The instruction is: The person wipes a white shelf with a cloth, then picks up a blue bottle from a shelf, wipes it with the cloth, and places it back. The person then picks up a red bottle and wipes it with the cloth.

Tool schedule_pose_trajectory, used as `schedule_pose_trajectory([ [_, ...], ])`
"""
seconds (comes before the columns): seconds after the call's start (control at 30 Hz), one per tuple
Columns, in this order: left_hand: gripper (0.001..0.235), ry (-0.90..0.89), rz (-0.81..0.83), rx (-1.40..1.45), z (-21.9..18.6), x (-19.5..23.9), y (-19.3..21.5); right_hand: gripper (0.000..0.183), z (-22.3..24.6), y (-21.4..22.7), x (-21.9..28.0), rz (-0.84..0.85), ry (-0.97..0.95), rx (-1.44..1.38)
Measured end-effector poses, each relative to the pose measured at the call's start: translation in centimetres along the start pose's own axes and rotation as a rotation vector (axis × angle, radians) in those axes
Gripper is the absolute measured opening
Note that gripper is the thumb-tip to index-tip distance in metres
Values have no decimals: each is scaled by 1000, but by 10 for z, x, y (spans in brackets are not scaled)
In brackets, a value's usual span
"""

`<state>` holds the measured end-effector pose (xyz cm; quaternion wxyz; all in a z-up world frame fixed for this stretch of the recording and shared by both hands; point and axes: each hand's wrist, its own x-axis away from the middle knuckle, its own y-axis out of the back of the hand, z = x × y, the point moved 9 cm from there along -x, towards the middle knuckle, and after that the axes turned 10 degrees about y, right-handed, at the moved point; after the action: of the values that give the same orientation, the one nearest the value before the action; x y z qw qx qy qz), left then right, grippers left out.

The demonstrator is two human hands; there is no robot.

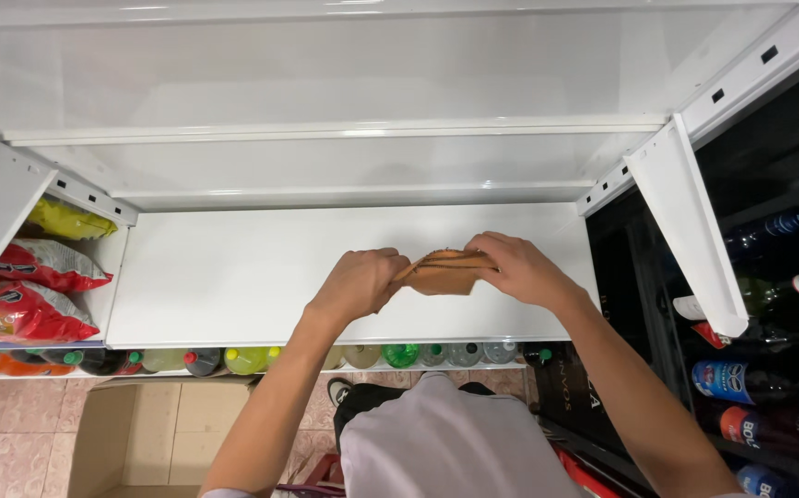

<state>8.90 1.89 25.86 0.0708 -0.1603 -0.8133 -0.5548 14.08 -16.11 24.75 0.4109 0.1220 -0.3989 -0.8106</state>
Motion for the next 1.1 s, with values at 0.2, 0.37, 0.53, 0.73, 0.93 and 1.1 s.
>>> schedule_pose_trajectory([
  [0.2,21,88,-259,-245,57,-36,-44,25,-74,-54,-23,-160,116,329],
  [0.37,40,-3,-556,-247,62,-6,-95,39,-76,-93,5,-459,242,550],
  [0.53,48,145,-99,-329,89,10,-210,39,-115,-182,34,-161,162,556],
  [0.73,62,397,342,-78,121,23,-279,45,-181,-237,53,30,-271,-19],
  [0.93,51,548,194,219,135,2,-276,69,-218,-210,10,-440,-766,-720],
  [1.1,49,577,237,256,127,13,-291,85,-227,-178,-47,-512,-811,-657],
])
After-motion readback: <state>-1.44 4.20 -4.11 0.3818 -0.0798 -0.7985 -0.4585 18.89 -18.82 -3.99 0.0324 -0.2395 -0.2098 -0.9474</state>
